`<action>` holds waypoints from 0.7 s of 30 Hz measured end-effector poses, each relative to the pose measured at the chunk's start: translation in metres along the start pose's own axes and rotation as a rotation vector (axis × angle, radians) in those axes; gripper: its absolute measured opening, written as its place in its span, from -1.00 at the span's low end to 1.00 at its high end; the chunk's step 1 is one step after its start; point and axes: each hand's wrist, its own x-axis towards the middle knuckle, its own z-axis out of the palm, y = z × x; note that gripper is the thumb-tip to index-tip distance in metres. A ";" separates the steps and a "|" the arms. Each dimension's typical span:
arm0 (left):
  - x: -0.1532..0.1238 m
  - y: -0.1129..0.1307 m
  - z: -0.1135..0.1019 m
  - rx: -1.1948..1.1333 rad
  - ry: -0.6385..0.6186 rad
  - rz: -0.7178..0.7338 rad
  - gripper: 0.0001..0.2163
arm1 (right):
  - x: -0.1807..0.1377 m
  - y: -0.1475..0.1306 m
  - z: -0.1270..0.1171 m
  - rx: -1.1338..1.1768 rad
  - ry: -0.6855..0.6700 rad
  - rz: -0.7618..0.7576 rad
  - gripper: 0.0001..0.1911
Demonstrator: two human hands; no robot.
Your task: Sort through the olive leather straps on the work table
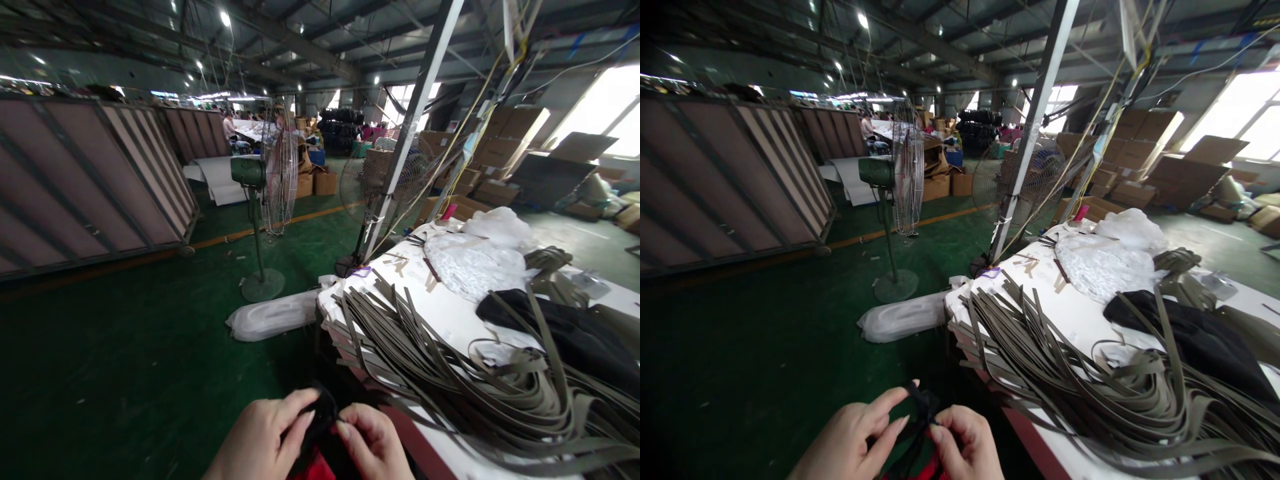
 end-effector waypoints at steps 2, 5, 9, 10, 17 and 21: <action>0.002 0.001 -0.003 -0.079 0.024 0.095 -0.73 | -0.002 0.007 -0.001 -0.033 -0.043 0.019 -0.56; 0.003 0.000 -0.002 -0.087 0.151 0.271 -0.73 | -0.004 0.010 0.001 -0.153 -0.034 -0.047 -0.65; 0.002 -0.002 0.004 0.046 0.262 0.374 -0.75 | -0.002 -0.003 0.007 -0.344 0.033 -0.234 -0.68; 0.002 -0.002 0.005 0.053 0.239 0.382 -0.76 | -0.001 -0.007 0.008 -0.398 0.045 -0.278 -0.68; 0.003 -0.007 0.013 0.122 0.074 0.354 -0.79 | 0.001 -0.015 0.009 -0.535 0.059 -0.411 -0.66; 0.003 -0.009 0.011 0.193 0.039 0.386 -0.77 | 0.001 -0.016 0.008 -0.509 0.110 -0.468 -0.66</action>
